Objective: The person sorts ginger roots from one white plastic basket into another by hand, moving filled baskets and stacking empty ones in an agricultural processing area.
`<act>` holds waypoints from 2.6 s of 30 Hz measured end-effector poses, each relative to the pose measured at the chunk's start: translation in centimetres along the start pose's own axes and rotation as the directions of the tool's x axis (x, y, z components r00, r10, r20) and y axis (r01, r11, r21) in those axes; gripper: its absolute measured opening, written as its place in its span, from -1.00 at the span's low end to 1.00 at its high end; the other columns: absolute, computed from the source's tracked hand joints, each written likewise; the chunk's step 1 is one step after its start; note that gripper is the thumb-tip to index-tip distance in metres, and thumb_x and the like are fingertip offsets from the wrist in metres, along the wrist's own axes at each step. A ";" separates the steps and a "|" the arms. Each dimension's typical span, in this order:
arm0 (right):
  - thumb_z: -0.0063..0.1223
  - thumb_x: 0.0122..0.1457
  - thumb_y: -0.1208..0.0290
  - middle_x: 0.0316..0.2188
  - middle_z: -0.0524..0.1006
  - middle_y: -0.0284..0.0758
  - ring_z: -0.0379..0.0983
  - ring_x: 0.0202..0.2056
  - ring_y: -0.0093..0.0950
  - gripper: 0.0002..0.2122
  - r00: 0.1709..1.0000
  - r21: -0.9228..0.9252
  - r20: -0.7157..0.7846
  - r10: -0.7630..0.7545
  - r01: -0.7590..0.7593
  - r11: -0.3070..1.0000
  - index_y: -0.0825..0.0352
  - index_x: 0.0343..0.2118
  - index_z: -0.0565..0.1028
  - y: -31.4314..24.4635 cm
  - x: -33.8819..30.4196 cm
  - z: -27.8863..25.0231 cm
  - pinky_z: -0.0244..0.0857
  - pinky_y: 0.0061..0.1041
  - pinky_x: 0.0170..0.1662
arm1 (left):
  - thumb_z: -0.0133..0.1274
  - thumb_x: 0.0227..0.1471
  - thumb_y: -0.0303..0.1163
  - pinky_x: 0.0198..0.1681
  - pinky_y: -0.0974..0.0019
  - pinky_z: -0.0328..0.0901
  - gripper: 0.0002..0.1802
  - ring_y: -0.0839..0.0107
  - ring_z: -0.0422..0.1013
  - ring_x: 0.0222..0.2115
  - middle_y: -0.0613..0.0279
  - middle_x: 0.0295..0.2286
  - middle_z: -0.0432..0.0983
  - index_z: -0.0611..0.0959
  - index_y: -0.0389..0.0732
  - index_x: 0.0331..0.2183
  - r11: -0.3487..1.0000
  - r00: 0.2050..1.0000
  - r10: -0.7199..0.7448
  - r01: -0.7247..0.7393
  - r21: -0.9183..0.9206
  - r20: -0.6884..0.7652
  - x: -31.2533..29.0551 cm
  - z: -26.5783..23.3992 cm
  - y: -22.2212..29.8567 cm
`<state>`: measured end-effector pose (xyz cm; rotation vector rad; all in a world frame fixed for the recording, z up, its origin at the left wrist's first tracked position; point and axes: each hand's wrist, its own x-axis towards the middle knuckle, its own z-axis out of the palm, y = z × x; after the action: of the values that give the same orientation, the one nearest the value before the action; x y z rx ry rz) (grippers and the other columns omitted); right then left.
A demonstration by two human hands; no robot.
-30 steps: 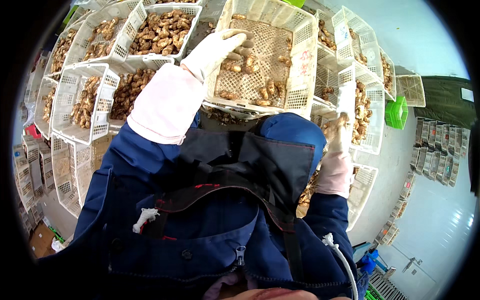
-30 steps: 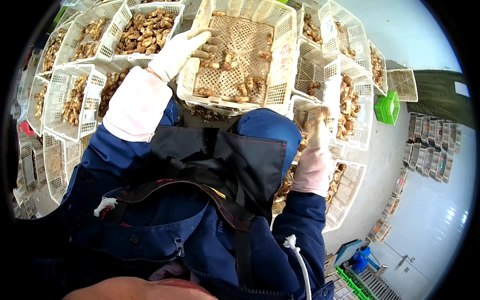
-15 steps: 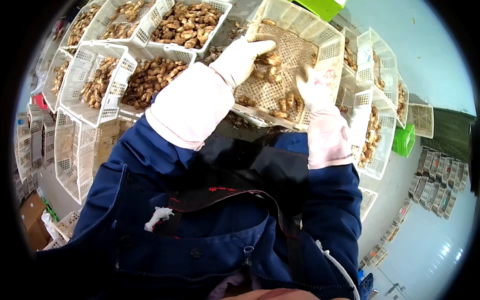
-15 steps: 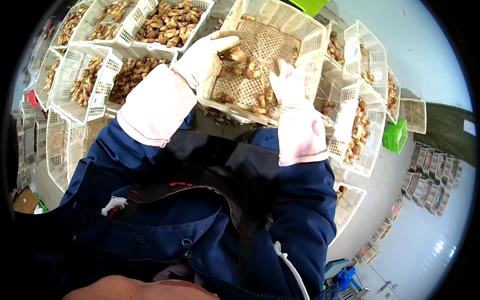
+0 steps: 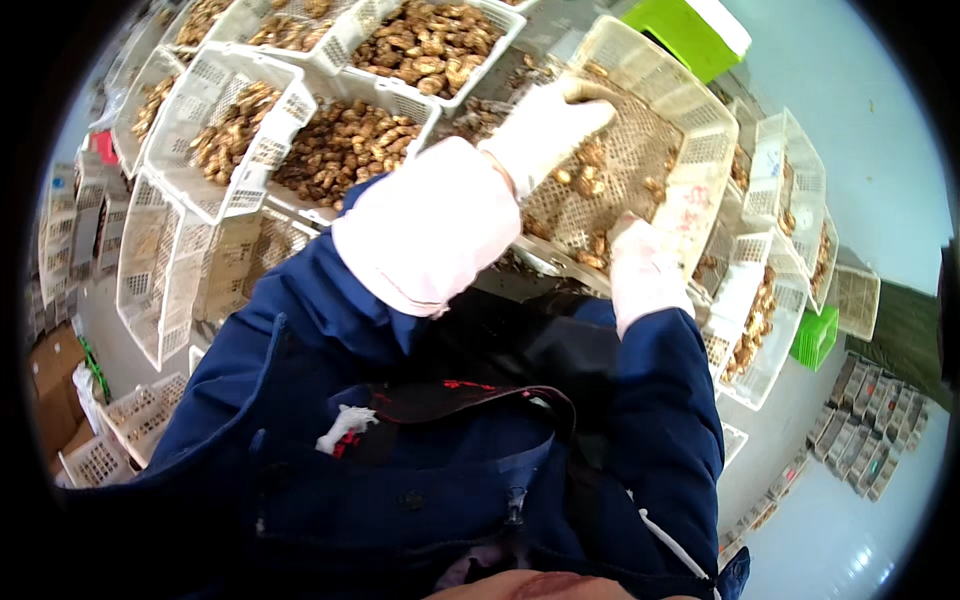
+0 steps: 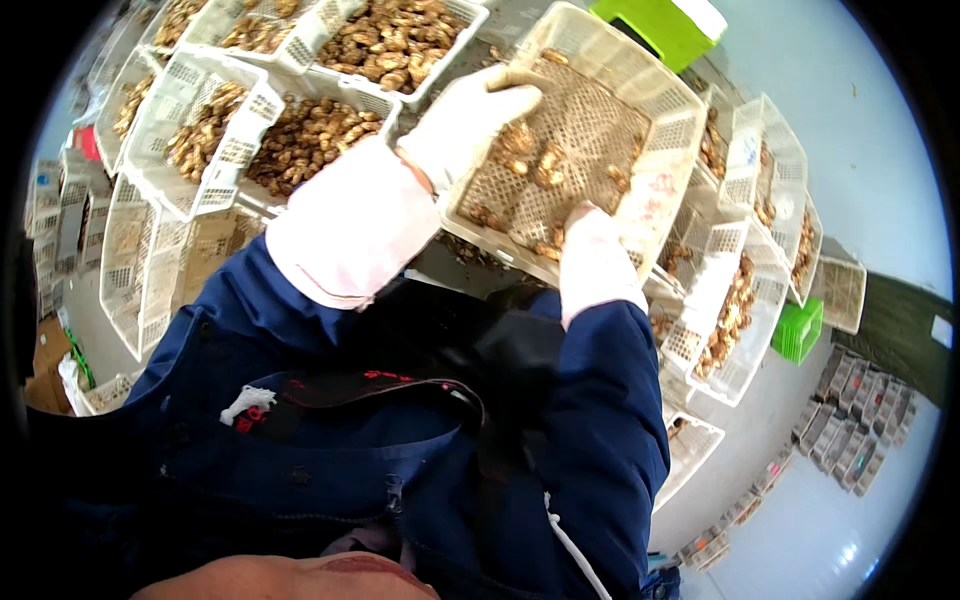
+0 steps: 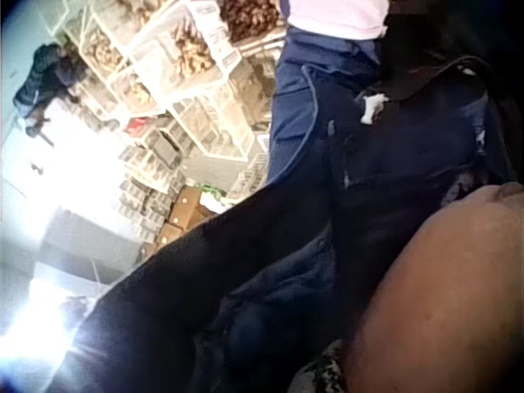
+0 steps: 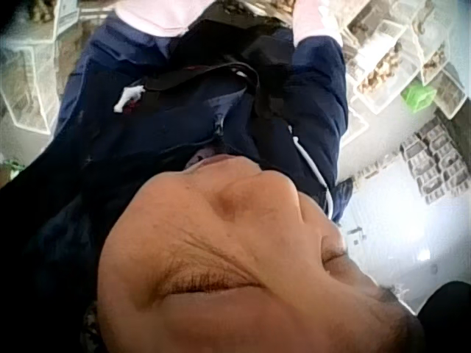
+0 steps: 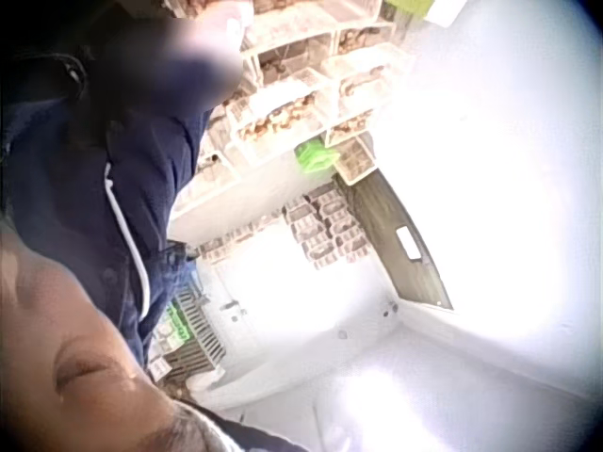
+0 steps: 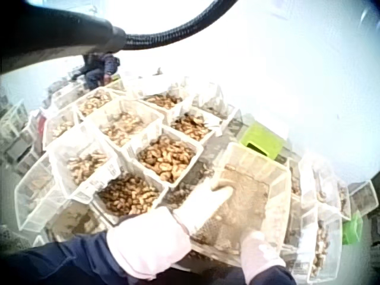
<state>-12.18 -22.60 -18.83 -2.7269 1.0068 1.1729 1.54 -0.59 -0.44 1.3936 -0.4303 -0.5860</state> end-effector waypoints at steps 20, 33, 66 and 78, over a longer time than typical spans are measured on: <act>0.16 0.05 0.26 -0.27 0.60 -0.13 0.53 -0.14 -0.27 -0.63 0.963 0.567 -0.259 0.072 0.092 0.818 0.39 -0.12 0.48 2.2 -0.2 -0.6 0.36 -0.37 0.01 | 0.03 0.01 -0.04 0.05 0.22 0.27 -0.53 0.13 0.44 -0.07 0.05 -0.13 0.56 0.65 -0.12 -0.12 0.921 0.968 -0.120 0.026 0.388 0.222 -1.0 0.4 2.4; 0.12 0.16 0.55 0.02 0.39 -0.22 0.36 0.00 -0.43 -0.53 0.679 0.581 -0.734 0.034 0.652 -0.487 0.35 0.15 0.31 -0.6 -17.4 -11.1 0.27 -0.45 0.11 | 0.05 0.13 0.02 -0.04 0.41 0.25 -0.43 0.52 0.38 -0.12 0.25 -0.14 0.55 0.58 -0.25 -0.02 0.990 0.812 -0.143 0.122 0.076 0.566 -1.3 0.2 0.6; 0.01 0.28 0.33 0.08 0.42 -0.24 0.43 0.01 -0.44 -0.50 0.773 0.702 -0.605 0.191 0.631 -0.329 0.26 0.25 0.18 1.3 -16.0 -11.9 0.36 -0.52 -0.10 | 0.08 0.14 -0.28 -0.11 0.38 0.34 -0.44 0.45 0.47 -0.18 0.18 -0.10 0.53 0.40 -0.20 0.15 0.838 0.890 -0.123 0.331 0.435 -0.440 -9.7 -24.0 5.4; 0.02 0.20 0.39 0.02 0.47 -0.13 0.44 0.00 -0.31 -0.51 0.815 0.562 -0.517 -0.263 0.555 0.613 0.39 0.18 0.25 -5.0 -6.3 -7.2 0.31 -0.43 0.01 | -0.05 0.18 -0.34 -0.31 0.35 0.39 -0.63 0.41 0.46 -0.37 0.11 -0.24 0.52 0.50 -0.34 -0.03 0.765 0.987 -0.135 0.050 -0.642 -0.084 -4.6 -2.0 1.4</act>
<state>-7.92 -16.88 -10.70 -2.3532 0.5664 0.0956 -0.66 3.89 0.96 0.7816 -0.0349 -0.6439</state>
